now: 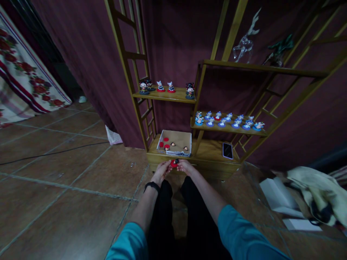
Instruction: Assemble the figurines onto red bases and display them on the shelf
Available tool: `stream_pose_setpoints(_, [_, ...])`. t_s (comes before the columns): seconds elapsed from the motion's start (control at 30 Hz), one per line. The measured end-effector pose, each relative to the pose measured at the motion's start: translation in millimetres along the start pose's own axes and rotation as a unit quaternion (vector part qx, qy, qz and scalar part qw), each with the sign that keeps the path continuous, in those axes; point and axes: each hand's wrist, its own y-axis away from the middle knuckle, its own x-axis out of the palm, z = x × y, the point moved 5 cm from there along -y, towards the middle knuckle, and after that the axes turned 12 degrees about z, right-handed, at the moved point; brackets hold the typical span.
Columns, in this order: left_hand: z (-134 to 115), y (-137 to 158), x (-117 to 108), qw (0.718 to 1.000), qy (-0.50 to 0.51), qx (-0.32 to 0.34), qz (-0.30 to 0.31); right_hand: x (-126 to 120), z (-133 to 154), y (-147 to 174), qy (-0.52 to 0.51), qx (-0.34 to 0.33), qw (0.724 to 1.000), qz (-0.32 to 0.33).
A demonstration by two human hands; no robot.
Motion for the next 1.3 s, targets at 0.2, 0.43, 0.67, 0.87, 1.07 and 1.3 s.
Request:
stream_pose_setpoints(0.2, [0, 1, 2, 1.0, 0.008, -0.004, 0.01, 2, 1, -1, 0.016, 0.003, 1.0, 0.022])
stream_pose_setpoints(0.43, [-2, 6, 8, 0.999, 0.043, -0.011, 0.013, 4, 3, 0, 0.001, -0.006, 1.0, 0.012])
stream_pose_setpoints(0.67, [-2, 7, 10, 0.998, 0.059, -0.011, 0.027, 4, 1, 0, -0.009, -0.007, 1.0, 0.027])
stream_pose_setpoints(0.87, [-1, 6, 13, 0.996, 0.052, -0.03, 0.07, 3, -1, -2, -0.022, -0.01, 0.999, 0.026])
stream_pose_setpoints(1.07, [-2, 4, 15, 0.994, 0.042, -0.011, 0.098, 1, 0, -2, -0.043, 0.006, 0.999, 0.029])
stream_pose_setpoints(1.3, [-1, 6, 18, 0.993, 0.032, -0.013, 0.115, 5, 2, 0, -0.052, 0.017, 0.998, 0.043])
